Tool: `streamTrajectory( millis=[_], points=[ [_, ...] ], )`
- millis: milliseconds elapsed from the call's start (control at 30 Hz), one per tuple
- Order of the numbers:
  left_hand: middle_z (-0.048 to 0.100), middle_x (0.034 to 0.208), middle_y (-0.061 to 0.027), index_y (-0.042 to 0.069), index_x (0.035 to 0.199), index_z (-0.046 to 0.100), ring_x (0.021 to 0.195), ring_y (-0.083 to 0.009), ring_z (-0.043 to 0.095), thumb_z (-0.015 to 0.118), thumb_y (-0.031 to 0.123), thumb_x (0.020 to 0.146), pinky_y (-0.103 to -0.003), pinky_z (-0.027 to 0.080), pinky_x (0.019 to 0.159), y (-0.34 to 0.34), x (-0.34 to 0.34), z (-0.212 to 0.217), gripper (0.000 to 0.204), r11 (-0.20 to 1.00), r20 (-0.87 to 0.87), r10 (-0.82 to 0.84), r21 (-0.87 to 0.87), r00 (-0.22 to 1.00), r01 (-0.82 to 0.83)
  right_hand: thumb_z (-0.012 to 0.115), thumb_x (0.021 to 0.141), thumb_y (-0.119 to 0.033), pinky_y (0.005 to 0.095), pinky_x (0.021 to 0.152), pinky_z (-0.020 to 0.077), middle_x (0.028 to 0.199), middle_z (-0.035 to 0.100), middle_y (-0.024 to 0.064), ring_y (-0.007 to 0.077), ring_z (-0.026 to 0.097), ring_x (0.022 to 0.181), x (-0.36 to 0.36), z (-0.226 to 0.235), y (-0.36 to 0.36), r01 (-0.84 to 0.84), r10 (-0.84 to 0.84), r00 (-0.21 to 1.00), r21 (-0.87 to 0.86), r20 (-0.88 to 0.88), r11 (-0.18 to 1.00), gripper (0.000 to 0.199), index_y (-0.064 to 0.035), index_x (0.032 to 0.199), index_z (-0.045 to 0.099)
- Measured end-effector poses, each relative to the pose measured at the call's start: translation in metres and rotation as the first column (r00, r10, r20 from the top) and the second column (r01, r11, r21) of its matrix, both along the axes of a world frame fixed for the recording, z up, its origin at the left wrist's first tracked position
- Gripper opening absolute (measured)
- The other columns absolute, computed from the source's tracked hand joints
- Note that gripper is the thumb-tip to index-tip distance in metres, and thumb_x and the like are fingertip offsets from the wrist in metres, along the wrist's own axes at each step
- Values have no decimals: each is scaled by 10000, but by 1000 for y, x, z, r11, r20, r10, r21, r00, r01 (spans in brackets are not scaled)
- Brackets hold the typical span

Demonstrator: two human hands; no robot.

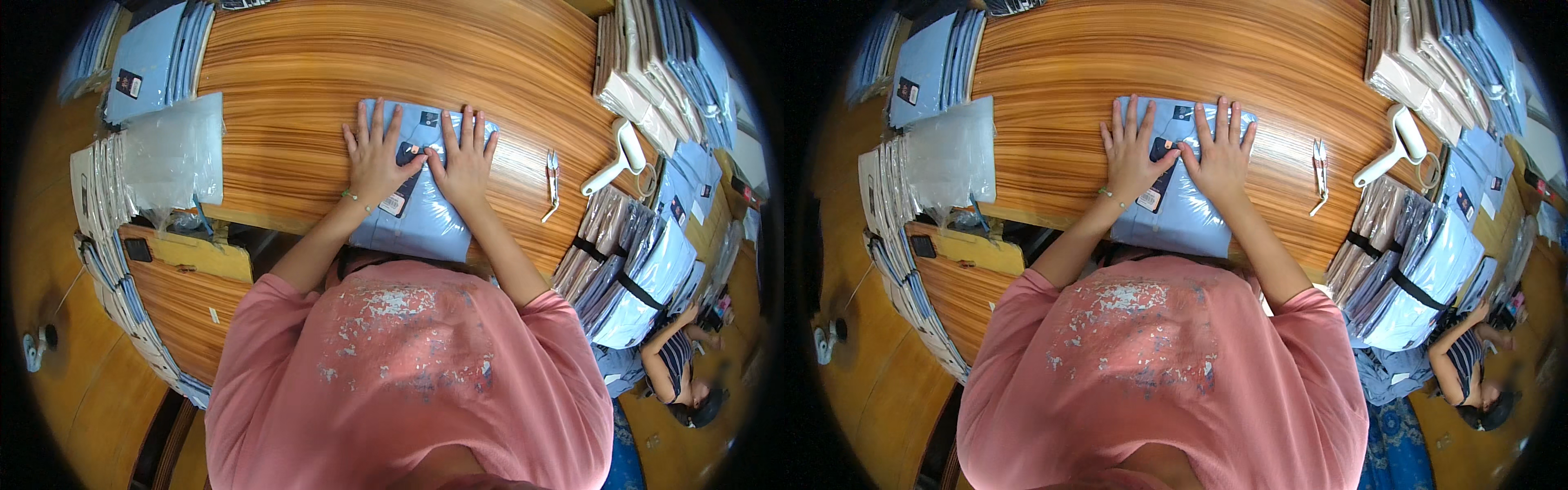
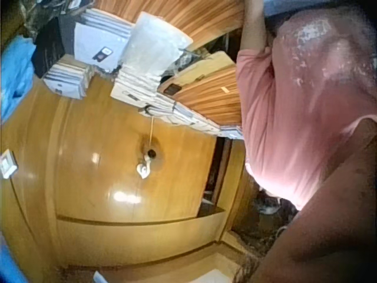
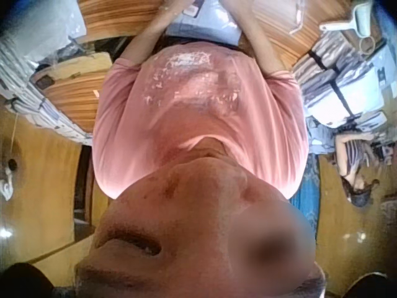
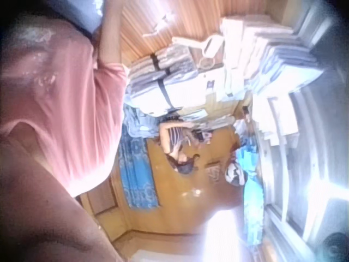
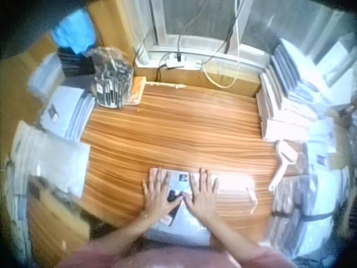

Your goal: The person folds light-blue and beige garments, inserts them into plastic bags, and secures them with blue straps on a wooden table.

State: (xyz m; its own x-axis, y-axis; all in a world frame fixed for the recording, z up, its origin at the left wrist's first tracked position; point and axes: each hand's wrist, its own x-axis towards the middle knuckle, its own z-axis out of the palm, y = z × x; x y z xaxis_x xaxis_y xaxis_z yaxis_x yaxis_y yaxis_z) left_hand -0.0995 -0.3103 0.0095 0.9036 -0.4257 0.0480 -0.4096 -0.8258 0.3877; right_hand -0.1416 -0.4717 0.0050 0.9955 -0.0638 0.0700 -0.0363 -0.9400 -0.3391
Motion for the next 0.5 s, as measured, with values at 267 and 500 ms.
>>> streamTrajectory(
  millis=[267, 500],
  points=[
    [169, 1475, -186, 95, 1406, 289, 1361, -429, 78, 588, 571, 743, -694, 97, 989, -2, 5, -6, 869, 1000, 50, -10, 23, 999, 9, 476, 867, -455, 619, 1041, 93, 1453, 230, 225, 404, 152, 1359, 8, 0, -1, -18, 18, 1000, -15, 17, 1000, 617, -154, 1391, 353],
    [226, 1475, -114, 156, 1410, 301, 1381, -290, 144, 471, 459, 886, -658, 68, 1024, 16, 33, 9, 629, 996, 93, -49, -69, 994, 55, 459, 893, -435, 511, 1098, 88, 1475, 211, 169, 316, 145, 1380, 18, 10, -45, 23, -52, 988, 193, 148, 981, 634, -84, 1399, 308]
  ],
)
